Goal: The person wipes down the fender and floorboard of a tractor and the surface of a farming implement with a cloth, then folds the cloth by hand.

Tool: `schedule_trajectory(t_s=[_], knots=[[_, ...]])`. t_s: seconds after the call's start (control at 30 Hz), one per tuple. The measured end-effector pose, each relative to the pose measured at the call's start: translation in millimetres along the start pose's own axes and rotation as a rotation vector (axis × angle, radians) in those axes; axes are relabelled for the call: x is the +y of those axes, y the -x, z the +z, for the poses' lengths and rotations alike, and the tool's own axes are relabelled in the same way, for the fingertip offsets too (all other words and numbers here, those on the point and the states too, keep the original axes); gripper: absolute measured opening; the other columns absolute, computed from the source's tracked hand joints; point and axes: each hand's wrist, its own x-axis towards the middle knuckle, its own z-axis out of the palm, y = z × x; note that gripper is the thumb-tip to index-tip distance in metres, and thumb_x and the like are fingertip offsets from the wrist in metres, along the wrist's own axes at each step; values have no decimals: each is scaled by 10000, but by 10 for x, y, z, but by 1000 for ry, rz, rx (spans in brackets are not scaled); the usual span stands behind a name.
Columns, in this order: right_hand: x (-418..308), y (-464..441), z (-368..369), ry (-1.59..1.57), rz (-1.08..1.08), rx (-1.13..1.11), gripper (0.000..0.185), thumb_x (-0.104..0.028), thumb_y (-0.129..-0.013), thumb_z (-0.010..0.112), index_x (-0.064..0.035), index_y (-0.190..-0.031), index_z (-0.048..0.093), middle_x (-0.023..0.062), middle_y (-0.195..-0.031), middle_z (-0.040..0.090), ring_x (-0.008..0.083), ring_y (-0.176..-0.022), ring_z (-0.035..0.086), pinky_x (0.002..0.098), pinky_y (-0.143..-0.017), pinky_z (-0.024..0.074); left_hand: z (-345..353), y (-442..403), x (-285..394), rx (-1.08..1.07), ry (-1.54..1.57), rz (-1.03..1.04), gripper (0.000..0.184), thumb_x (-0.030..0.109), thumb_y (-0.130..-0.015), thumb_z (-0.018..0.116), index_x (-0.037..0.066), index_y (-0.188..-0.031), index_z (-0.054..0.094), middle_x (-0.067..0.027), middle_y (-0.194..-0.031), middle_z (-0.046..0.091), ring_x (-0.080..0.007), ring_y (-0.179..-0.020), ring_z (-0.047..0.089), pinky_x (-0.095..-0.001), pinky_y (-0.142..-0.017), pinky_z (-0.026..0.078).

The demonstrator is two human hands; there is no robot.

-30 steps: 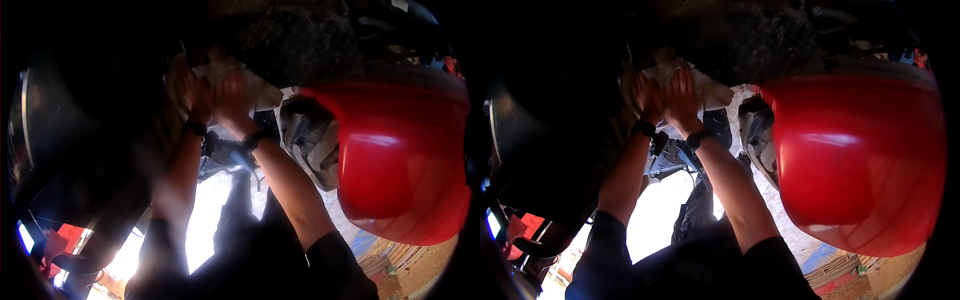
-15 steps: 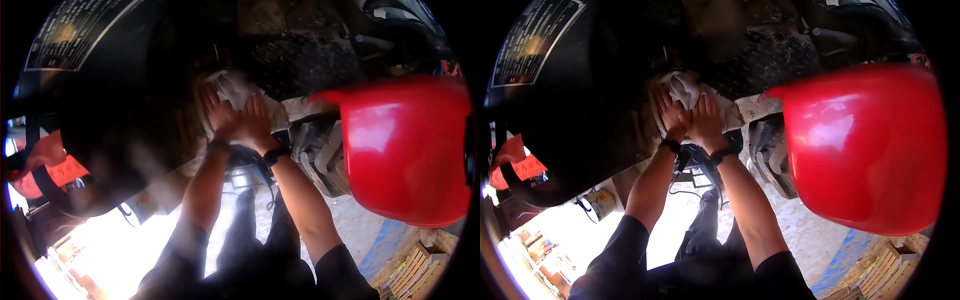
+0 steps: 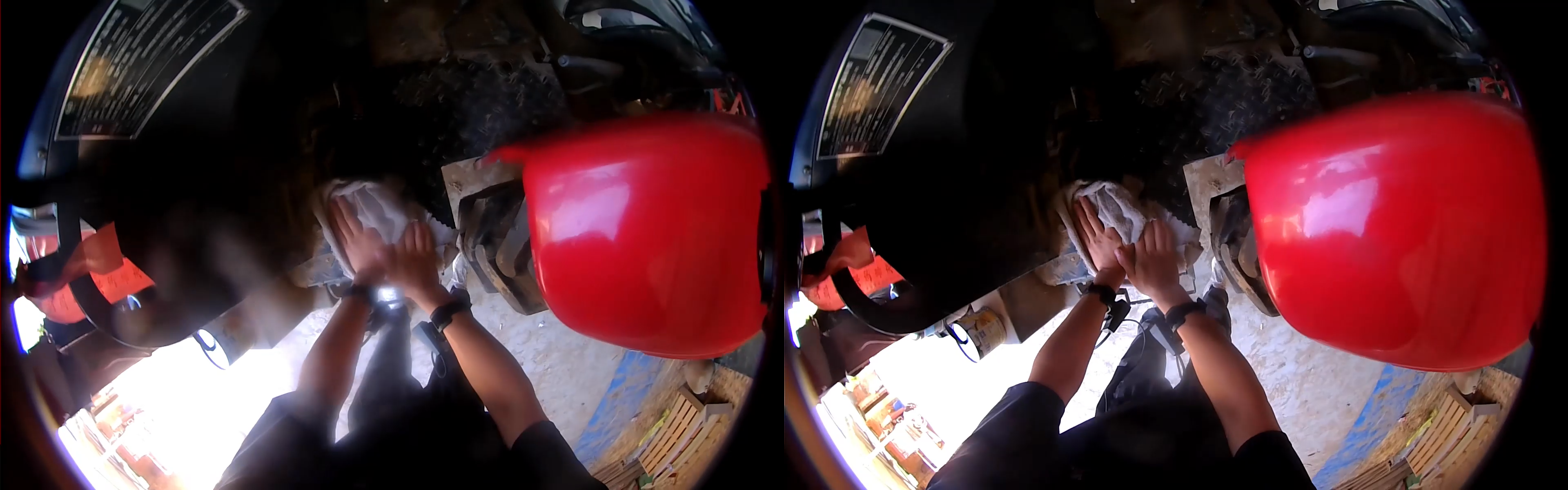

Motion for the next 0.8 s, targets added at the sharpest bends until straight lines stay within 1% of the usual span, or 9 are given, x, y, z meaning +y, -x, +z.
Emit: schedule_trajectory(t_s=[0.07, 0.1, 0.2, 0.33, 0.37, 0.53, 0.63, 0.7, 0.8], knots=[[-39, -23, 3, 6, 23, 14, 660, -469, -968, 472, 162, -1147, 554, 360, -1259, 512, 502, -1238, 439, 578, -1097, 295, 14, -46, -31, -64, 138, -101, 770, 183, -869, 400, 78, -1567, 93, -171, -1629, 84, -375, -1496, 102, -432, -1229, 138], [-59, -40, 7, 12, 41, -2, 662, -471, -966, 475, 159, -1148, 565, 361, -1270, 505, 504, -1245, 429, 582, -1095, 295, -40, -54, -9, -5, 390, -143, 813, 199, -854, 412, 68, -1565, 38, -190, -1624, 90, -380, -1494, 113, -442, -1228, 139], [-16, -135, 169, -6, 39, 48, 659, -470, -958, 488, 156, -1142, 579, 361, -1282, 500, 498, -1253, 426, 580, -1104, 287, -72, -184, -63, -19, 419, -91, 845, 233, -844, 441, 42, -1559, 33, -213, -1617, 94, -375, -1493, 122, -452, -1227, 138], [76, -439, 333, -9, 50, 145, 659, -469, -946, 510, 158, -1138, 584, 363, -1282, 502, 497, -1267, 416, 579, -1113, 278, 111, -502, -123, 48, 171, 35, 943, 366, -839, 539, 15, -1550, 28, -235, -1609, 102, -380, -1489, 132, -464, -1218, 155], [79, -565, 234, -18, 40, 124, 656, -462, -945, 516, 160, -1144, 582, 366, -1278, 506, 499, -1273, 412, 578, -1116, 274, 53, -598, -96, 61, 318, -18, 999, 399, -825, 586, -5, -1543, 21, -249, -1603, 106, -384, -1489, 130, -467, -1213, 161], [97, -1009, 50, 52, -11, 102, 626, -459, -963, 472, 120, -1145, 624, 344, -1310, 516, 465, -1343, 365, 537, -1180, 154, 56, -897, -101, 72, 284, 50, 956, 416, -861, 546, -46, -1528, 40, -267, -1594, 115, -398, -1480, 144, -465, -1211, 155], [142, -1212, 163, 1, 56, 55, 627, -472, -972, 437, 89, -1184, 620, 316, -1342, 511, 434, -1383, 331, 506, -1200, 93, 192, -1106, -171, 15, 26, 68, 806, 417, -932, 481, -59, -1504, 171, -272, -1588, 93, -417, -1472, 135, -484, -1209, 160], [172, -1347, 134, 29, 66, -10, 623, -470, -971, 438, 84, -1196, 615, 312, -1360, 499, 429, -1393, 320, 501, -1203, 86, 138, -1248, -144, 83, 318, -2, 844, 426, -917, 507, -46, -1516, 143, -270, -1588, 94, -411, -1474, 126, -471, -1216, 141], [214, -1531, 181, 85, 50, -2, 606, -459, -959, 459, 78, -1185, 626, 311, -1389, 473, 419, -1407, 304, 496, -1206, 77, 208, -1451, -201, 74, 71, 78, 932, 416, -902, 536, -26, -1533, 12, -268, -1588, 91, -408, -1476, 115, -456, -1222, 119]])
